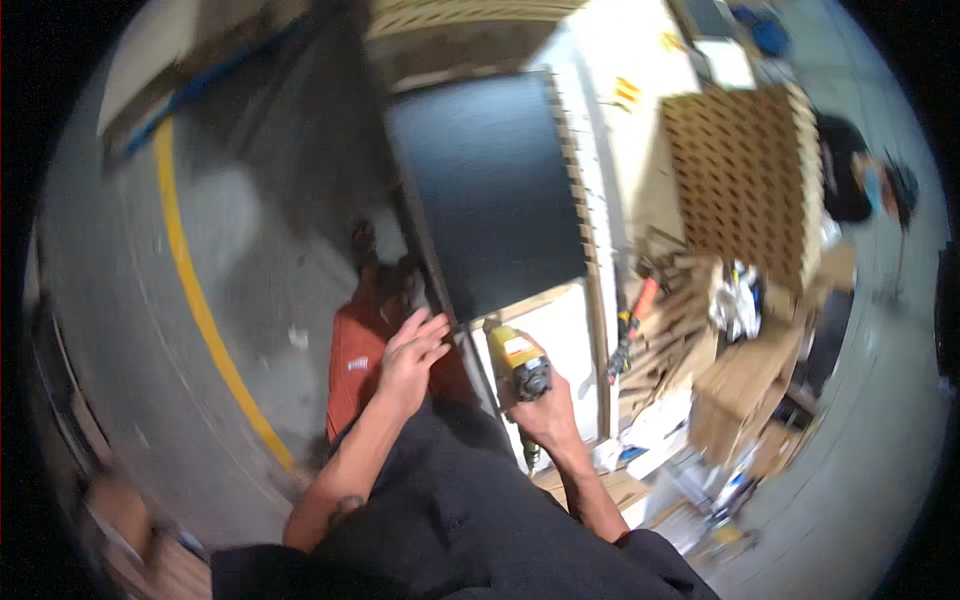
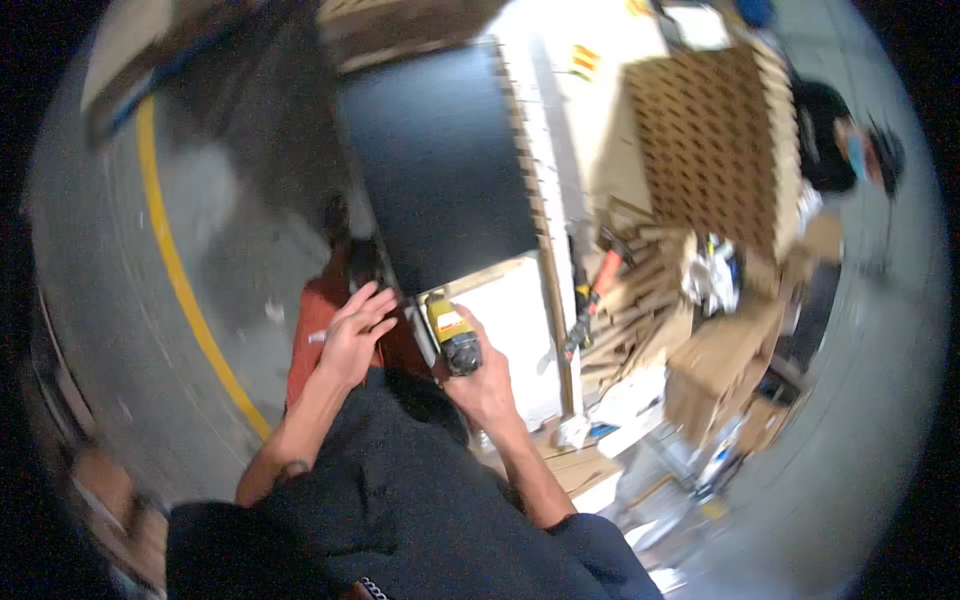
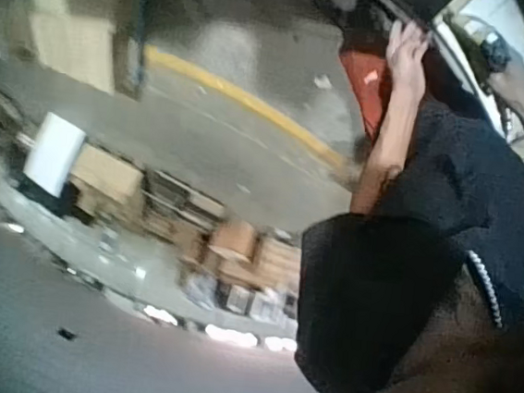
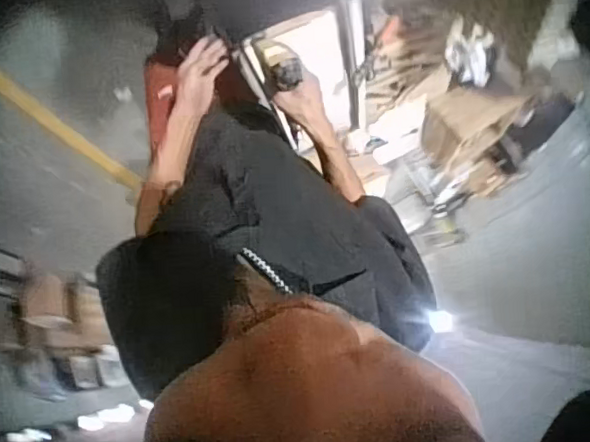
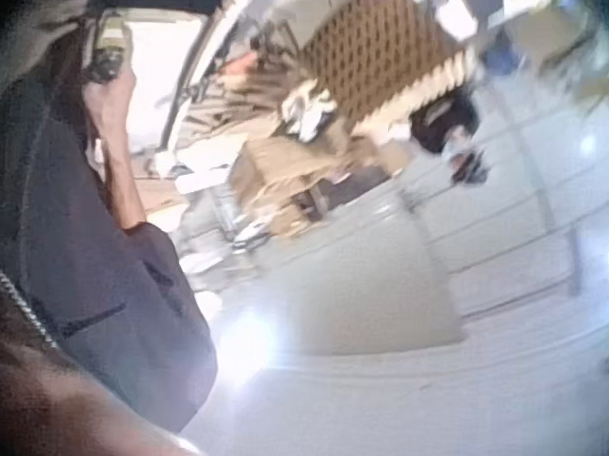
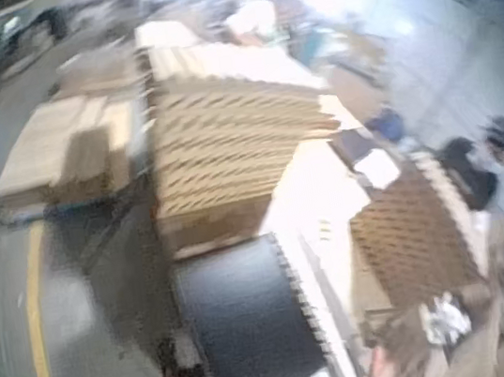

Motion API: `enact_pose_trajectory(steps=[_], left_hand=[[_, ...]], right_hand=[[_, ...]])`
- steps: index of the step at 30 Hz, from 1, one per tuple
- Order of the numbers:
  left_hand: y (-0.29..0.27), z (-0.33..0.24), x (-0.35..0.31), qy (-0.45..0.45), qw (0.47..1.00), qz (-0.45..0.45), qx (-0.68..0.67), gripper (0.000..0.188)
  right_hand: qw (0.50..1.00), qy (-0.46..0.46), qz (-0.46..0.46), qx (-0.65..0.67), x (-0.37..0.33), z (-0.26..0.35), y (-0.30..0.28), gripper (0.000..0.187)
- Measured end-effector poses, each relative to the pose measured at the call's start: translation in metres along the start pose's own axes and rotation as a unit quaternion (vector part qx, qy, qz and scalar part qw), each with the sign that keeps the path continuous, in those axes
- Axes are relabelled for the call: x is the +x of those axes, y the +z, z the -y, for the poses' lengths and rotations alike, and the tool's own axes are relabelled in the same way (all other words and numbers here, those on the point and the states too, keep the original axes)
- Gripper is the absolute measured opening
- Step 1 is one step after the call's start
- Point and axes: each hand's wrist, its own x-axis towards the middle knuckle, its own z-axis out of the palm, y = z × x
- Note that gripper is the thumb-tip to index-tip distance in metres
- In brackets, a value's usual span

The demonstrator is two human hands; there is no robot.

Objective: Assembling wooden furniture crates using a pneumatic nail gun and a hammer.

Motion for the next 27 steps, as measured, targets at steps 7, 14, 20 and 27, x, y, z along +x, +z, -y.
enact_pose_trajectory(steps=[7, 14, 20, 27], left_hand=[[0.033, -0.064, -0.004, -0.033, 0.975, -0.009, 0.218, 0.053], [0.100, -0.123, 0.031, 0.059, 0.934, 0.077, 0.344, 0.027], [0.152, -0.180, 0.101, 0.294, 0.734, 0.166, 0.589, 0.026], [0.214, -0.224, 0.226, 0.421, 0.487, 0.185, 0.743, 0.058]], right_hand=[[0.950, 0.111, -0.246, 0.160, -0.076, -0.066, -0.020, 0.068], [0.826, 0.332, -0.438, 0.129, -0.091, -0.133, -0.009, 0.079], [0.833, 0.311, -0.452, -0.074, -0.031, -0.081, 0.012, 0.069], [0.781, 0.164, -0.578, 0.170, 0.116, -0.047, 0.031, 0.048]])
